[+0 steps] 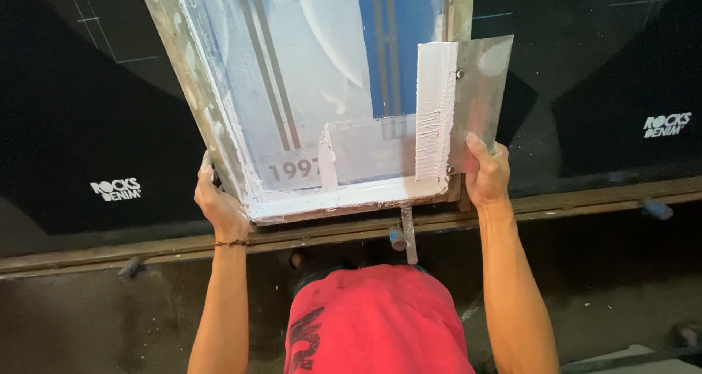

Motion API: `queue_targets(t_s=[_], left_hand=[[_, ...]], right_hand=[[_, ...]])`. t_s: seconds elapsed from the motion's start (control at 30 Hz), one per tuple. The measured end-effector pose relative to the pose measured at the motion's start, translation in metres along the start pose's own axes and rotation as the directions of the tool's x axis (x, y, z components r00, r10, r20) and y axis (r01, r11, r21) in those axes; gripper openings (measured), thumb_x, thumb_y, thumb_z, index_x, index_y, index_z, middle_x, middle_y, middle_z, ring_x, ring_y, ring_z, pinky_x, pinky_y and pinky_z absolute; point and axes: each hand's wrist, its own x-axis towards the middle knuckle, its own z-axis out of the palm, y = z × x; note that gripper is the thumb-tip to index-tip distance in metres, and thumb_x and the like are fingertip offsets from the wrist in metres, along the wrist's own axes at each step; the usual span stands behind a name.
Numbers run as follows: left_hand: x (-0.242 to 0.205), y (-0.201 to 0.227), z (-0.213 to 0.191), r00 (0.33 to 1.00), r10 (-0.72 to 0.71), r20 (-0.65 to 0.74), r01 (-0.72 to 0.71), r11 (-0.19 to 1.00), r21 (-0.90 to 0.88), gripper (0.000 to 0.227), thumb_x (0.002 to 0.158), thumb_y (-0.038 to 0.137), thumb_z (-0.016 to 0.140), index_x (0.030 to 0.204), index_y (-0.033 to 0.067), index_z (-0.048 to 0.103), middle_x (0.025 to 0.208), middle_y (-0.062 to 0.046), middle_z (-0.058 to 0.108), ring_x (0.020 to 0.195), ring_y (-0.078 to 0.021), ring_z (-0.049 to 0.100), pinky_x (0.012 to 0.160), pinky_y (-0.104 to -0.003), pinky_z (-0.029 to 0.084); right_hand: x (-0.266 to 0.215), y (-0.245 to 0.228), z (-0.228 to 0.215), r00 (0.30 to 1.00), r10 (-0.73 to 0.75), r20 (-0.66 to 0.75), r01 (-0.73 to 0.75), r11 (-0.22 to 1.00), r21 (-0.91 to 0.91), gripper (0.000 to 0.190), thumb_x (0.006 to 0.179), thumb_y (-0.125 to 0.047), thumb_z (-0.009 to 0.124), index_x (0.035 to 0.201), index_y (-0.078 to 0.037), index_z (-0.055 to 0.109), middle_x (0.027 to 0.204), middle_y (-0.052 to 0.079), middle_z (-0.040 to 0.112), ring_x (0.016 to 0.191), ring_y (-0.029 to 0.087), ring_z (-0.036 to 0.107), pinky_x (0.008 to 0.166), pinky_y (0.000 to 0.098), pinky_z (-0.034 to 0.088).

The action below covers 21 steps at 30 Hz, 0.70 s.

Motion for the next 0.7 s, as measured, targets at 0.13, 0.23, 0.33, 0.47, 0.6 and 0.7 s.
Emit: queue_targets(t_s=[0.13,0.23,0.33,0.47,0.6,0.7], left_hand=[[0.004,-0.004,-0.005,1.000,-0.002,0.017,0.002,1.000,0.001,0.053,0.106,0.037,0.047,0.149,0.0050,0.053,0.148,-0.023,0.047,0.129,-0.0375,0.044,0.111,-0.052,0.028],[0.008,-0.011,-0.012,1.000,-0.025,0.014,0.026,0.997,-0.073,0.054,0.104,0.038,0.051,0.147,0.0057,0.055,0.142,-0.026,0.050,0.125,-0.0373,0.045,0.110,-0.054,0.031],[0.011,-0.014,-0.014,0.999,-0.023,0.029,0.025,0.997,-0.075,0.053,0.104,0.037,0.053,0.147,0.0069,0.055,0.140,-0.028,0.052,0.123,-0.0381,0.048,0.111,-0.055,0.032],[0.007,-0.009,-0.009,0.999,0.037,0.013,-0.036,0.997,-0.071,0.049,0.104,0.032,0.054,0.145,0.0045,0.057,0.136,-0.031,0.055,0.123,-0.0408,0.053,0.111,-0.056,0.035],[0.003,-0.009,-0.003,0.999,0.012,-0.052,-0.018,0.993,-0.115,0.046,0.102,0.036,0.054,0.136,0.0074,0.065,0.130,-0.021,0.064,0.118,-0.0314,0.058,0.110,-0.051,0.038],[0.002,-0.014,-0.004,0.997,0.082,-0.004,-0.082,0.993,-0.088,0.048,0.107,0.034,0.053,0.143,0.0031,0.058,0.136,-0.029,0.058,0.121,-0.0388,0.058,0.110,-0.054,0.041]], right_hand=[[0.003,0.004,-0.004,1.000,-0.006,0.022,0.006,1.000,0.006,0.041,0.101,-0.015,0.071,0.064,-0.017,0.052,0.060,-0.007,0.043,0.059,0.003,0.039,0.071,0.0221,0.047],[0.010,0.029,-0.026,0.999,-0.014,0.039,0.016,0.999,-0.051,0.041,0.102,-0.016,0.069,0.065,-0.018,0.050,0.063,-0.007,0.041,0.063,0.003,0.037,0.071,0.0232,0.047],[0.022,0.068,-0.059,0.983,0.122,0.133,-0.147,0.970,0.194,0.043,0.096,-0.017,0.064,0.133,0.005,0.059,0.132,0.013,0.065,0.115,0.018,0.061,0.105,0.0271,0.046],[0.022,0.070,-0.063,0.985,0.094,0.143,-0.125,0.966,0.227,0.032,0.097,-0.013,0.063,0.126,0.003,0.064,0.124,0.010,0.069,0.107,0.015,0.063,0.100,0.0247,0.047],[0.005,0.003,-0.011,0.999,-0.027,0.036,0.027,1.000,-0.001,0.031,0.101,-0.017,0.069,0.071,-0.017,0.060,0.063,-0.004,0.052,0.061,0.004,0.045,0.074,0.0254,0.051],[0.015,0.037,-0.043,0.998,-0.060,0.030,0.060,0.998,0.022,0.035,0.102,-0.016,0.067,0.069,-0.017,0.054,0.062,-0.006,0.044,0.061,0.003,0.040,0.075,0.0227,0.048]])
